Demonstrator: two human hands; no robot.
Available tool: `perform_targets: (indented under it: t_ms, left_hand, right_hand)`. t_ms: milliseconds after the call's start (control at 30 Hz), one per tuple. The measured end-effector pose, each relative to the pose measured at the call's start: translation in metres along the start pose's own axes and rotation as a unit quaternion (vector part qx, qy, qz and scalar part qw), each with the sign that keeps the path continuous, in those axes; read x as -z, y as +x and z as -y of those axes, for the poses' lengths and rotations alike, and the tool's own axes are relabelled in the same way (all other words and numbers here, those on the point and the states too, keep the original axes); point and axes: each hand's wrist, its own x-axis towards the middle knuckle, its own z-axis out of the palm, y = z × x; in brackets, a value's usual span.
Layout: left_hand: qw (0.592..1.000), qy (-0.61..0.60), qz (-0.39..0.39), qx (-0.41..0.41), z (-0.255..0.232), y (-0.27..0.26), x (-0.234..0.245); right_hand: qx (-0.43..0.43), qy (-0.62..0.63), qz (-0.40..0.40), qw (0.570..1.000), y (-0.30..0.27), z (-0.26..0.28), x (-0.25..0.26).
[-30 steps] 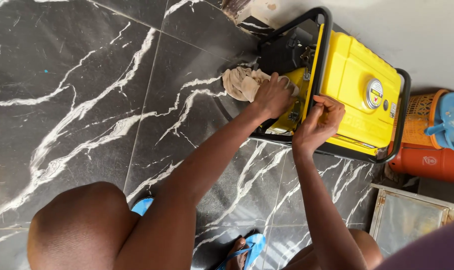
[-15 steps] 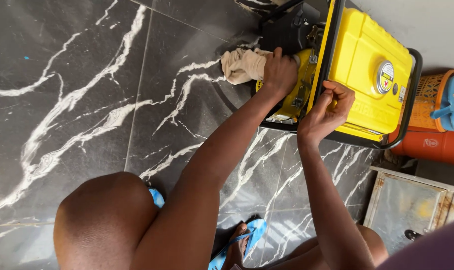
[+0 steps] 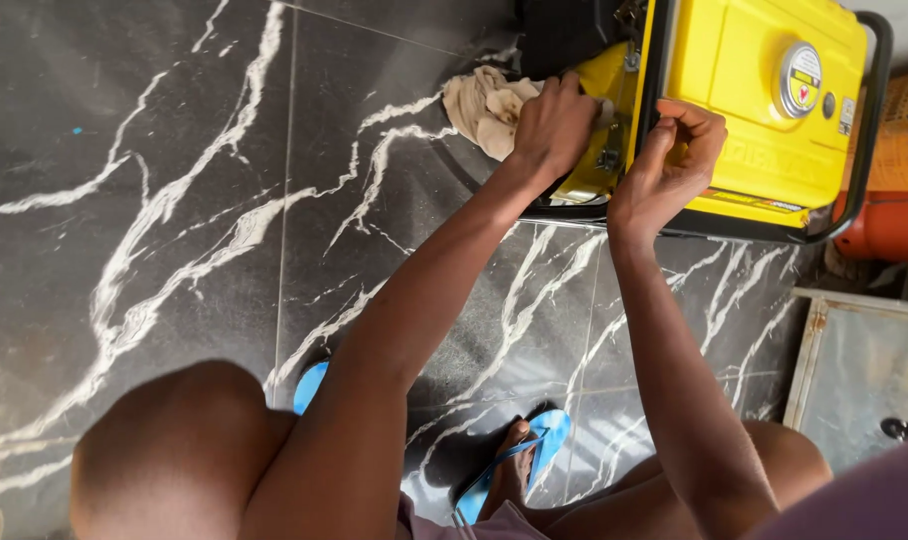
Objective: Cleaning a portable gasoline generator with a cloth.
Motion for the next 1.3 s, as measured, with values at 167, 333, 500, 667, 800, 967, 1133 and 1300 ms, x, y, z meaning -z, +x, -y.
perform_targets:
  t_ms: [167,333,500,667,800,967,1133,1300]
  left_hand:
    - [0.997,-0.074,-0.008,0.024,0.008,-0.015,0.015]
    - [0.986,-0.099,-0.069,-0.117,0.007,-0.012,-0.008]
    - [0.986,0.098,-0.019,-0.136,0.004,0.011,-0.032]
    - [0.940,0.281,0.164,-0.104,-0.001,0.025,-0.045]
    - [0.913,0.314,0.242,-0.092,-0.017,0.020,-0.017]
    - [0.911,0.323,0.247,-0.070,-0.021,0.022,-0.015]
    - [0.914,0.299,0.240,-0.129,-0.021,0.020,-0.001]
    - [0.987,0.094,0.101,-0.084,0.035,0.022,-0.035]
  right_hand:
    - [-0.013,0.025,-0.001,1.000,0.002,-0.002,0.000]
    - [0.029,0.013,-0.014,0.999,0.000,-0.030,0.003]
    - [0.016,-0.012,0.003,1.000,0.000,-0.017,0.004]
    - [0.016,-0.025,0.005,1.000,0.000,-0.015,0.005]
    - [0.010,-0.016,0.012,1.000,-0.001,-0.016,0.007]
    - [0.012,-0.034,0.009,0.999,0.000,-0.014,0.005]
    - [0.007,0.009,0.012,1.000,-0.001,-0.010,0.003]
    - [0.008,-0.032,0.006,0.999,0.000,-0.012,0.004]
